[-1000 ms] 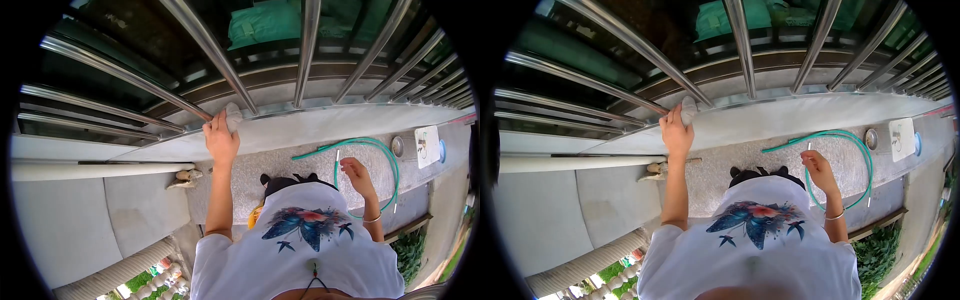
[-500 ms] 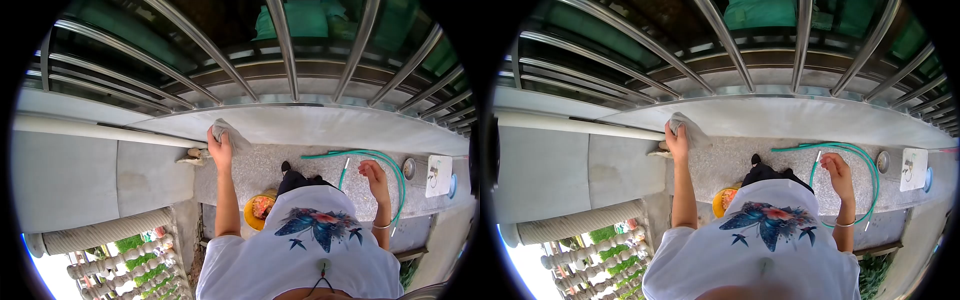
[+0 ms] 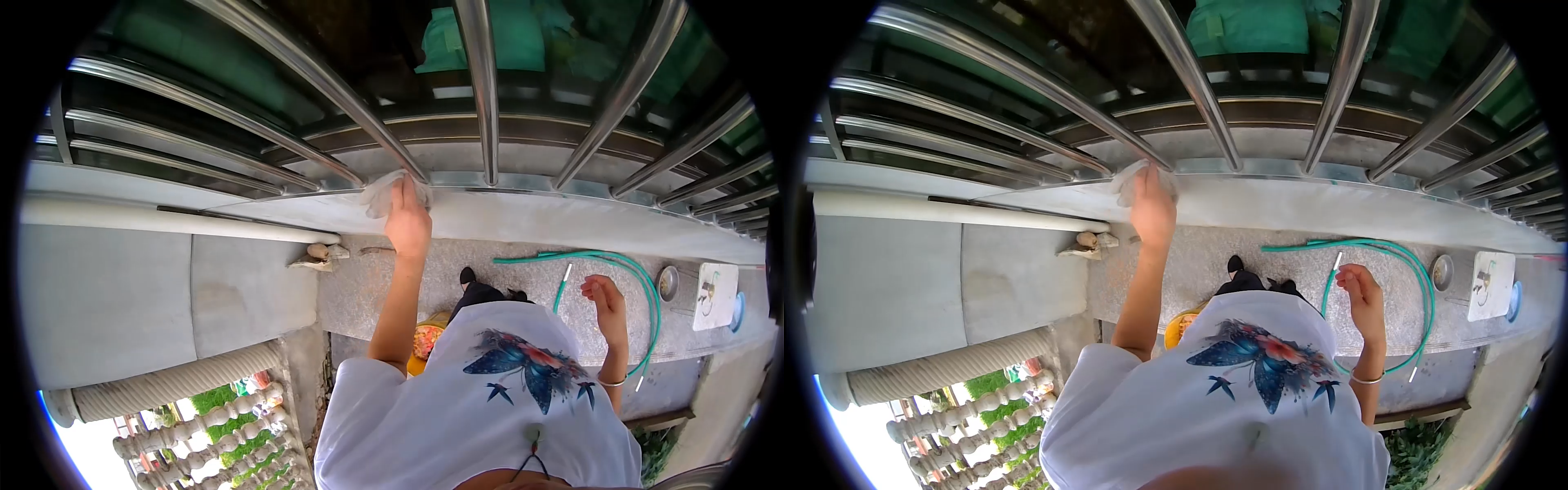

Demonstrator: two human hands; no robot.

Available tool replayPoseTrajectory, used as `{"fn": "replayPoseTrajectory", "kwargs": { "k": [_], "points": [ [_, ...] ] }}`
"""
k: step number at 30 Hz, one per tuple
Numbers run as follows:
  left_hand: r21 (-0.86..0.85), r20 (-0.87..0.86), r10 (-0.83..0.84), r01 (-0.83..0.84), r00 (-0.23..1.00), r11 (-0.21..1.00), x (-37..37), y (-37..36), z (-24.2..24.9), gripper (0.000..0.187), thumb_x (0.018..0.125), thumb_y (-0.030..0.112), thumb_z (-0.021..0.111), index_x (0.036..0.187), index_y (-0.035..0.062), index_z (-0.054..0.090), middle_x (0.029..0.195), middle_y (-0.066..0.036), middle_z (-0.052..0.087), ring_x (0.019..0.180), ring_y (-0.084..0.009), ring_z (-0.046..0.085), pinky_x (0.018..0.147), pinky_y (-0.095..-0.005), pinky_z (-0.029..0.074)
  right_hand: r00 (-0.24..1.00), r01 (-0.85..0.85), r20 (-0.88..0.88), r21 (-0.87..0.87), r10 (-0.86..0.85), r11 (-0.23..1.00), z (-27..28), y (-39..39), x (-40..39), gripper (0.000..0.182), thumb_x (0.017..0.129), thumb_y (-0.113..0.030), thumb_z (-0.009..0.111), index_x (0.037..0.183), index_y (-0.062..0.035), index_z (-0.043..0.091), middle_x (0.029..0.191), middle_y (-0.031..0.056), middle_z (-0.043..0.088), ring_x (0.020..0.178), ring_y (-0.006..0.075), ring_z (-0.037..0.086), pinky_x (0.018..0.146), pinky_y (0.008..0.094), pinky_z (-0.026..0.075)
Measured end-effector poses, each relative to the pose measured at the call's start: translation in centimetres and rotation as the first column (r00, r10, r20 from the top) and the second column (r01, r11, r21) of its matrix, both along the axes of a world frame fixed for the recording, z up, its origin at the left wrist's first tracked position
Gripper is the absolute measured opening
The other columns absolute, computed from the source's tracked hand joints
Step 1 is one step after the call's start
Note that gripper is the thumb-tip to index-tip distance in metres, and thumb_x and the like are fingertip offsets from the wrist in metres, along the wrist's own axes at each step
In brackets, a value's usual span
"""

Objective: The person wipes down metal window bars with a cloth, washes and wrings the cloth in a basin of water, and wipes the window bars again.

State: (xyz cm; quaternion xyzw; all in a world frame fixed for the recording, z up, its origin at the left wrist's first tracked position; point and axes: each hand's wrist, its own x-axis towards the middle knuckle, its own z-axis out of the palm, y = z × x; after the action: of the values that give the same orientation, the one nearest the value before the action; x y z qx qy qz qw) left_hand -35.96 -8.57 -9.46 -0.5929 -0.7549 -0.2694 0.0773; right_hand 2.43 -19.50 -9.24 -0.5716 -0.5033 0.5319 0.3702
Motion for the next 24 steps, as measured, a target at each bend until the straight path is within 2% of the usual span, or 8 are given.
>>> {"fn": "replayPoseTrajectory", "kwargs": {
  "k": [6,8,12,14,15,17,23,24],
  "points": [
    [-0.031,-0.031,0.061,-0.062,0.998,0.998,-4.0,1.0,0.8,0.042,0.078,0.007,0.055,0.119,0.0101,0.055,0.121,-0.006,0.054,0.089,-0.0329,0.062,0.070,-0.0414,0.053,0.999,0.040,-0.005,-0.006,-0.040,0.999,0.3,1.1,-0.7,0.022,0.099,-0.018,0.047,0.105,-0.0013,0.059,0.089,0.0043,0.063,0.083,0.0113,0.058,0.077,0.0255,0.047],
    [0.105,-0.048,0.038,-0.032,0.998,0.994,-2.5,1.1,0.6,0.042,0.077,0.005,0.054,0.118,0.0111,0.056,0.119,-0.006,0.055,0.086,-0.0325,0.062,0.068,-0.0406,0.052,1.000,0.017,-0.001,0.000,-0.017,1.000,0.0,1.6,-1.2,0.022,0.099,-0.018,0.047,0.105,-0.0014,0.059,0.089,0.0043,0.063,0.083,0.0112,0.058,0.077,0.0253,0.047],
    [0.090,0.215,-0.224,0.210,0.951,0.974,0.0,-3.1,-1.9,0.033,0.075,0.004,0.054,0.106,0.0065,0.062,0.107,-0.013,0.059,0.085,-0.0340,0.061,0.072,-0.0404,0.051,0.998,-0.053,-0.044,-0.004,0.053,0.999,-0.4,3.4,-2.0,0.020,0.098,-0.015,0.046,0.106,-0.0003,0.058,0.090,0.0052,0.063,0.084,0.0119,0.058,0.079,0.0259,0.047],
    [-0.010,0.632,-0.117,0.159,0.766,0.987,-1.2,-5.3,-6.6,0.030,0.078,0.001,0.050,0.104,0.0049,0.063,0.100,-0.013,0.061,0.084,-0.0292,0.062,0.075,-0.0350,0.049,0.994,-0.091,-0.062,-0.005,0.091,0.996,-0.3,4.1,-2.4,0.019,0.098,-0.012,0.047,0.106,0.0009,0.058,0.091,0.0059,0.063,0.085,0.0124,0.058,0.080,0.0266,0.048],
    [-0.013,0.629,-0.116,0.160,0.768,0.987,-1.9,-5.8,-7.1,0.030,0.078,0.001,0.050,0.104,0.0049,0.063,0.100,-0.013,0.061,0.084,-0.0292,0.062,0.075,-0.0350,0.049,0.994,-0.103,-0.029,0.018,0.103,0.995,-0.5,4.5,-2.5,0.020,0.098,-0.013,0.046,0.106,0.0000,0.058,0.091,0.0054,0.063,0.085,0.0120,0.058,0.079,0.0261,0.047],
    [0.068,0.903,-0.037,-0.058,0.427,0.996,-3.2,-6.9,-6.2,0.029,0.081,0.001,0.048,0.106,0.0038,0.063,0.103,-0.011,0.060,0.090,-0.0218,0.059,0.081,-0.0304,0.046,0.993,-0.117,0.009,0.025,0.117,0.993,-0.2,4.9,-2.7,0.020,0.099,-0.014,0.046,0.106,-0.0008,0.058,0.090,0.0048,0.063,0.084,0.0117,0.058,0.079,0.0257,0.047],
    [0.346,0.752,-0.175,-0.154,0.636,0.926,-4.6,-4.2,0.1,0.033,0.086,0.003,0.051,0.119,0.0000,0.055,0.112,-0.009,0.057,0.096,-0.0159,0.054,0.087,-0.0280,0.043,0.985,-0.165,0.065,0.072,0.160,0.984,0.4,5.4,-4.0,0.017,0.097,-0.011,0.049,0.104,0.0001,0.059,0.086,0.0061,0.063,0.082,0.0121,0.059,0.076,0.0256,0.048],
    [0.352,0.571,-0.130,-0.099,0.810,0.931,-4.8,-3.1,1.4,0.034,0.085,0.003,0.053,0.119,0.0014,0.055,0.114,-0.010,0.057,0.099,-0.0201,0.056,0.087,-0.0292,0.045,0.986,-0.162,0.054,0.054,0.159,0.985,0.4,5.3,-4.2,0.017,0.097,-0.011,0.049,0.104,0.0002,0.059,0.087,0.0062,0.063,0.082,0.0120,0.059,0.076,0.0254,0.048]
  ]
}}
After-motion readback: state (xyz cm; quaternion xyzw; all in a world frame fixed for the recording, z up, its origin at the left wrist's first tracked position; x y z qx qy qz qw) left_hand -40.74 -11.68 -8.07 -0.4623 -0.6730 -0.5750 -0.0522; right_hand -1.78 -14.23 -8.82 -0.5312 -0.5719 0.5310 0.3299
